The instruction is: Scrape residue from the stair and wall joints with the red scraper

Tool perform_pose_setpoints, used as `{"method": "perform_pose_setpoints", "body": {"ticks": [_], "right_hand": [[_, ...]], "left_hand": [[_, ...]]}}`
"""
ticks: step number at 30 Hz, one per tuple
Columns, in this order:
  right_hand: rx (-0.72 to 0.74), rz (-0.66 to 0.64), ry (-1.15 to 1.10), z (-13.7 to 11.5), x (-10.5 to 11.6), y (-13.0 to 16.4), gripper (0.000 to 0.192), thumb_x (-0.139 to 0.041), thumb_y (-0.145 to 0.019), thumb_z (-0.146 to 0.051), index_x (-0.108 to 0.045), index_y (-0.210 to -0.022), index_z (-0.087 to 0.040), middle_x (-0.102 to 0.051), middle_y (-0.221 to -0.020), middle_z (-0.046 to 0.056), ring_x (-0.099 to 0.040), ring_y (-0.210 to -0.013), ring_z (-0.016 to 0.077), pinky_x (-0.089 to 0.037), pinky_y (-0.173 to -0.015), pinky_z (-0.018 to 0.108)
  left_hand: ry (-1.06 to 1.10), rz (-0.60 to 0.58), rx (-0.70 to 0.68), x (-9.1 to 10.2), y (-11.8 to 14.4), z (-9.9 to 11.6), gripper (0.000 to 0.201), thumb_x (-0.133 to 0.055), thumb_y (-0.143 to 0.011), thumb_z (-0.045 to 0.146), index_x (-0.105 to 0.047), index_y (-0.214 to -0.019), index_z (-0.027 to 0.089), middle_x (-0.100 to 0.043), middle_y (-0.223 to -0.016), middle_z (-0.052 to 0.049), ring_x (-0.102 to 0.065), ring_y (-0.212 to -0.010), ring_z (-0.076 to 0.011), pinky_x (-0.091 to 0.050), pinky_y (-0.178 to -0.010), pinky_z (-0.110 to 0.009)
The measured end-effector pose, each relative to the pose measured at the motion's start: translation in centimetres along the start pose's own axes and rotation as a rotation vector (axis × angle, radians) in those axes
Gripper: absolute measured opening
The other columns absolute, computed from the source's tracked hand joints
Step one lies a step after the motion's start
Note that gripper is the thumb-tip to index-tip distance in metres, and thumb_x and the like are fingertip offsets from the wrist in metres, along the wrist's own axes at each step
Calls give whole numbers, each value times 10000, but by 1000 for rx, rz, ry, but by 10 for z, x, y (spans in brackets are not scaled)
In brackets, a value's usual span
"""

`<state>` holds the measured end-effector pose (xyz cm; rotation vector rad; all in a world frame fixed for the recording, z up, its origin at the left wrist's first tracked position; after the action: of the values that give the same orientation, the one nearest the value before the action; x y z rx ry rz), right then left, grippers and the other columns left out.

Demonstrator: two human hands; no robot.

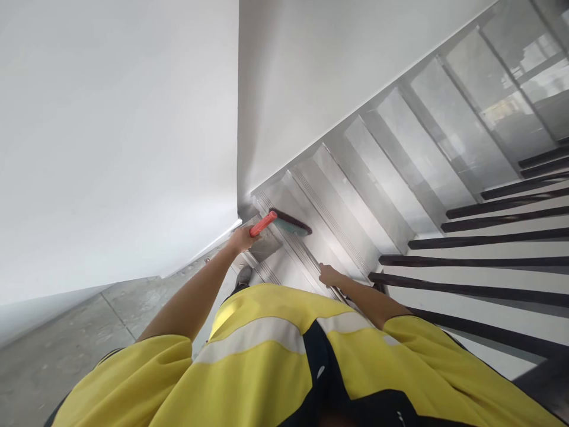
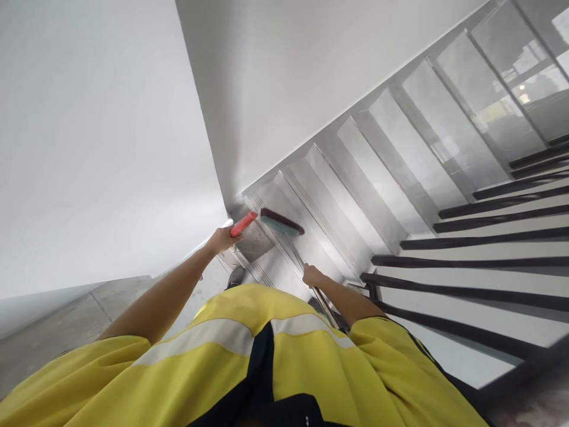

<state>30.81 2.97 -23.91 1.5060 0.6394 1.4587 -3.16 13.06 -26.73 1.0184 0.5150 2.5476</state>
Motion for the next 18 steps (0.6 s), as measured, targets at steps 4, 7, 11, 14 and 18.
{"method": "perform_pose_setpoints", "body": {"ticks": [4, 7, 11, 14, 18], "right_hand": [[74, -27, -108, 42, -8, 17, 514, -460, -843, -152, -353, -1346, -159, -599, -873, 68, -544, -467, 85, -415, -439, 184], [33, 36, -156, 59, 2, 15, 526, -402, -849, -130, -306, -1366, -132, -599, -846, 71, -530, -457, 81, -411, -435, 179], [-11, 53, -59, 28, 2, -1, 416, -441, -802, -80, -441, -1218, -57, -607, -914, 141, -573, -508, 105, -398, -432, 180], [11, 8, -5, 4, -9, -1, 448, -505, -759, -63, -466, -1206, -63, -606, -983, 173, -603, -557, 124, -395, -446, 180], [84, -4, -36, 22, -22, 23, 542, -493, -789, -105, -410, -1323, -146, -611, -1042, 153, -600, -543, 121, -408, -475, 196]], "left_hand": [[14, 15, 4, 1, 0, 0, 301, -528, -750, 476, -600, -913, 234, -607, -605, 13, -632, -661, -190, -416, -604, -249], [17, 13, 7, 0, -2, -2, 287, -545, -740, 472, -591, -886, 229, -600, -594, 14, -621, -627, -182, -410, -577, -244], [17, 7, 15, 0, -3, -4, 296, -532, -749, 479, -583, -876, 217, -591, -576, 15, -600, -553, -170, -413, -555, -247], [15, 0, 9, 0, -3, -5, 279, -532, -751, 462, -586, -883, 221, -582, -555, 24, -607, -557, -171, -427, -584, -247], [20, -4, 15, -1, -4, -6, 299, -538, -748, 468, -591, -909, 221, -593, -565, 22, -620, -584, -176, -434, -597, -247]]}}
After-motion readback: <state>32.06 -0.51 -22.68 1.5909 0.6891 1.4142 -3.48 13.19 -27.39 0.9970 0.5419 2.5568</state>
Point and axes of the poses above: each hand's wrist, its own y-axis away from the middle knuckle, its own x-axis out of the back of the hand, z = x × y, the point moved 7 cm from there along -y, towards the middle knuckle
